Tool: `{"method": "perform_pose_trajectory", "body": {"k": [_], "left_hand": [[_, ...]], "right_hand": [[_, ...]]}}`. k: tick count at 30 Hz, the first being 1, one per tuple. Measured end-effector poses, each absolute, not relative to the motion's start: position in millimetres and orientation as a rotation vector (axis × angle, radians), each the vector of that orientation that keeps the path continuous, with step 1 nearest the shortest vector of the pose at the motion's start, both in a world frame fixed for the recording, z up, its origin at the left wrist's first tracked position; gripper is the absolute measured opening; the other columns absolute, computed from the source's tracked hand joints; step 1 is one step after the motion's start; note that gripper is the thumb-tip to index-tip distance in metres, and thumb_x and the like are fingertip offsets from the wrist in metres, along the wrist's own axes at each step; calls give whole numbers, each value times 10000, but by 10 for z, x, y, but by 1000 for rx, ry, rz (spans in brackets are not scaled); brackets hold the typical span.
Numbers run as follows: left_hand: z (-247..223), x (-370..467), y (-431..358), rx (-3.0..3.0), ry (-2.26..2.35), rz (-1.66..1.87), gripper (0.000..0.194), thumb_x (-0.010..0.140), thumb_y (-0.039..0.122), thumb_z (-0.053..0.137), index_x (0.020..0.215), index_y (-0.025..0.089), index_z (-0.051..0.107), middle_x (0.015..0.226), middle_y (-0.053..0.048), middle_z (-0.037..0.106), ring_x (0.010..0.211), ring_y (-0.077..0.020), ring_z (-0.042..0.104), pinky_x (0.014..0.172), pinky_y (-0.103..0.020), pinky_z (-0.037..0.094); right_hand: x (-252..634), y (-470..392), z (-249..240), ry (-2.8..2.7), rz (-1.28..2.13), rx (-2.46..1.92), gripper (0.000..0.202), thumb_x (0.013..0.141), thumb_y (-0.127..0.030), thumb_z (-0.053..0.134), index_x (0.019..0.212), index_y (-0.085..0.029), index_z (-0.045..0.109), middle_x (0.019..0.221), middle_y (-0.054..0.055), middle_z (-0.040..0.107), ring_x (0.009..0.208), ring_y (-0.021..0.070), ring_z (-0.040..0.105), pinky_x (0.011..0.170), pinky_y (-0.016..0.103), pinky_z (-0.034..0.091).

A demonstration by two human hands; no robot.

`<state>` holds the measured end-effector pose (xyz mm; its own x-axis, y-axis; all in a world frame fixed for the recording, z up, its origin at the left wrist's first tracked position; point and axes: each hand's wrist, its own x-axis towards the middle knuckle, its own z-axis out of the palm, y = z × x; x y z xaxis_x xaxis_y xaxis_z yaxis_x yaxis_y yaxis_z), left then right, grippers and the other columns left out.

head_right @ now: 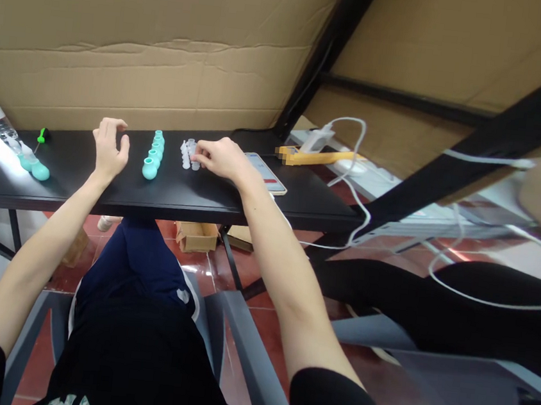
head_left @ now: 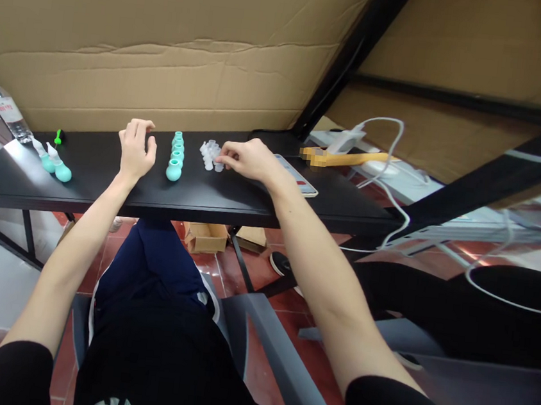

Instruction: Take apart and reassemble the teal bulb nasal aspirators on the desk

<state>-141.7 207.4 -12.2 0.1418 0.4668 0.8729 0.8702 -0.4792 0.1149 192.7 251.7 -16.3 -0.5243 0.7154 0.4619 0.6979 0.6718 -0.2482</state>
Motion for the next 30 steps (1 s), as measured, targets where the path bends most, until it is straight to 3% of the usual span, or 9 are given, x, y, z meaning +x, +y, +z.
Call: {"method": "perform_pose_trajectory", "body": {"k": [5,12,19,24,27,30], "left_hand": [[-108,-1435,2082,-1939,-1342,-1367,298,1005,224,500,1284,206,601,1335,-197,676,1397,-406,603,1210,-647,377],[162,-1663,1632,-1581,-1458,-1424,366,969,182,554,1333,217,558,1405,-177,605,1475,-396,552,1251,-638,398],[240,-2233,1008,-1027,-1753,-1519,388,936,119,555,1302,230,490,1432,-161,547,1464,-347,570,1302,-604,432],[113,-2525,929,-848,-2173,-1505,521,900,274,747,1335,237,462,1531,-230,484,1541,-469,486,1279,-752,388],[48,-2612,939,-871,-2299,-1487,567,921,351,786,1365,223,457,1568,-262,460,1554,-470,493,1281,-741,393],[14,-2668,951,-981,-2364,-1455,448,988,368,721,1337,209,489,1561,-270,481,1533,-444,536,1276,-727,419]], "right_hand": [[1906,2523,-179,-2350,53,-1077,186,1044,-362,705,893,-255,690,782,50,827,772,273,760,762,366,468],[1904,2593,-239,-2334,22,-1078,268,1054,-474,717,887,-266,693,780,40,824,770,267,746,722,358,447],[1897,2606,-246,-2350,6,-1060,194,1041,-379,712,888,-262,696,757,30,812,749,256,739,709,359,443],[1902,2596,-241,-2322,-26,-1073,205,1043,-419,693,905,-268,712,755,32,814,732,267,734,688,367,432],[1917,2594,-246,-2309,-27,-1071,228,1054,-441,689,908,-268,716,740,36,807,721,274,731,694,369,430],[1922,2589,-248,-2290,-17,-1070,241,1066,-456,675,927,-267,727,716,35,800,689,265,722,702,365,432]]}}
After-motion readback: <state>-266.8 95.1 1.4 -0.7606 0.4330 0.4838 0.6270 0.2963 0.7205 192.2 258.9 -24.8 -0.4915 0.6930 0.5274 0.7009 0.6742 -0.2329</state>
